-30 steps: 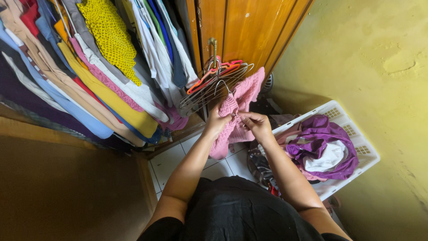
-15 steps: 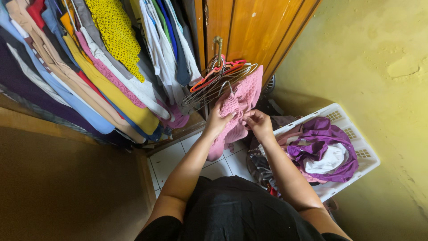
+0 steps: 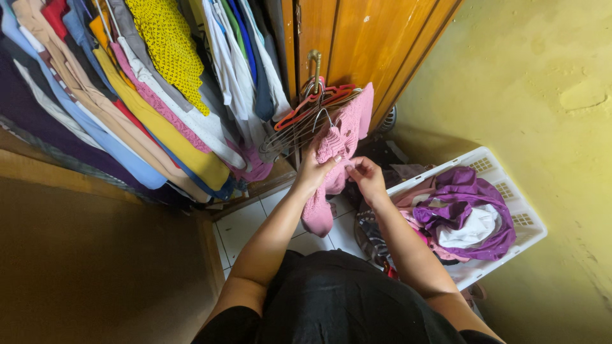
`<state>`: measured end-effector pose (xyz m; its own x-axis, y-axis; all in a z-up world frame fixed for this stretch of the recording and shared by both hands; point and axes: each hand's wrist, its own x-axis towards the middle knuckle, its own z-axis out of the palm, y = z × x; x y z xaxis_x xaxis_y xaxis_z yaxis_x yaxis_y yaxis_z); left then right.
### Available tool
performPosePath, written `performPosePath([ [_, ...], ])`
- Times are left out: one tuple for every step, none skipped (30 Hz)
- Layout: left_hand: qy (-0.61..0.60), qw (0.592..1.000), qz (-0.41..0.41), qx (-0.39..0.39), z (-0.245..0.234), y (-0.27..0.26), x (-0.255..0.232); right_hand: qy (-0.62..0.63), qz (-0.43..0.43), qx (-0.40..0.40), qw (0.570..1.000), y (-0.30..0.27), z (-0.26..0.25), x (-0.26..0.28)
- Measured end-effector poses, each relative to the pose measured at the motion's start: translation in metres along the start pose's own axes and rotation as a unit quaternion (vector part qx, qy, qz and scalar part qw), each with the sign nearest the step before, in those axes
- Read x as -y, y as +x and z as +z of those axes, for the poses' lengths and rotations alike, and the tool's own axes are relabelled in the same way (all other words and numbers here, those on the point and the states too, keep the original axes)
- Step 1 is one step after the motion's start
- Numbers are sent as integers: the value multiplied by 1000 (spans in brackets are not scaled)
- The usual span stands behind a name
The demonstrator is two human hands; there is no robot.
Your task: The person removes multiple garments from a wooden closet, one at a time, by taking them off hangers and placing them into a white plastic basket on the floor. The person handles shirts, tops, and other clothing items, removing them from the hanger rod and depositing them into the basket.
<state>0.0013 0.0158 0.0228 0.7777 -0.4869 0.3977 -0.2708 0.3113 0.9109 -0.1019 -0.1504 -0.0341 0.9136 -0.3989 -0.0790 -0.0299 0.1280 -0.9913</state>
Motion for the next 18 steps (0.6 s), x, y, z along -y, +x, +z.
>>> performPosePath([
  [-27,999,-30,1,-4,1,-3,0,1,-8,1000,-1,-6,1],
  [-55,997,-59,2,-7,2,-3,1,1,-16,1000,-2,-11,4],
  [-25,997,-68,-6,-9,3,-3,59,17,-5,998,-3,-17,8],
  [5,997,-77,-14,-11,3,-1,118,32,6,993,-3,-23,14],
  [34,995,-87,-21,-11,3,2,176,48,16,983,-4,-27,20],
  [76,993,-85,-13,-10,1,4,164,51,23,985,-4,-28,25],
  [118,989,-84,-4,-9,-1,6,152,53,29,987,-5,-27,30],
  [159,984,-82,5,-7,-4,7,140,56,35,988,-5,-25,35],
  [165,984,-69,8,-3,-6,7,104,32,27,994,-5,-21,38],
  [171,984,-56,11,1,-8,6,67,9,19,998,-6,-17,41],
  [178,983,-42,13,4,-7,4,31,-16,12,999,-6,-13,44],
  [149,986,-71,16,6,-7,1,13,-53,10,998,-7,-9,46],
  [119,987,-102,19,9,-7,-2,-4,-89,8,996,-9,-6,47],
  [90,987,-132,21,11,-7,-5,-22,-124,6,992,-11,-4,49],
  [109,989,-101,8,13,-7,-7,-14,-106,12,994,-12,-4,50],
  [127,989,-70,-5,14,-6,-9,-6,-88,18,996,-13,-4,51],
  [146,988,-39,-18,15,-5,-10,2,-71,25,997,-12,-4,54],
  [153,987,-41,-21,16,-4,-10,-4,-63,31,998,-11,-5,56],
])
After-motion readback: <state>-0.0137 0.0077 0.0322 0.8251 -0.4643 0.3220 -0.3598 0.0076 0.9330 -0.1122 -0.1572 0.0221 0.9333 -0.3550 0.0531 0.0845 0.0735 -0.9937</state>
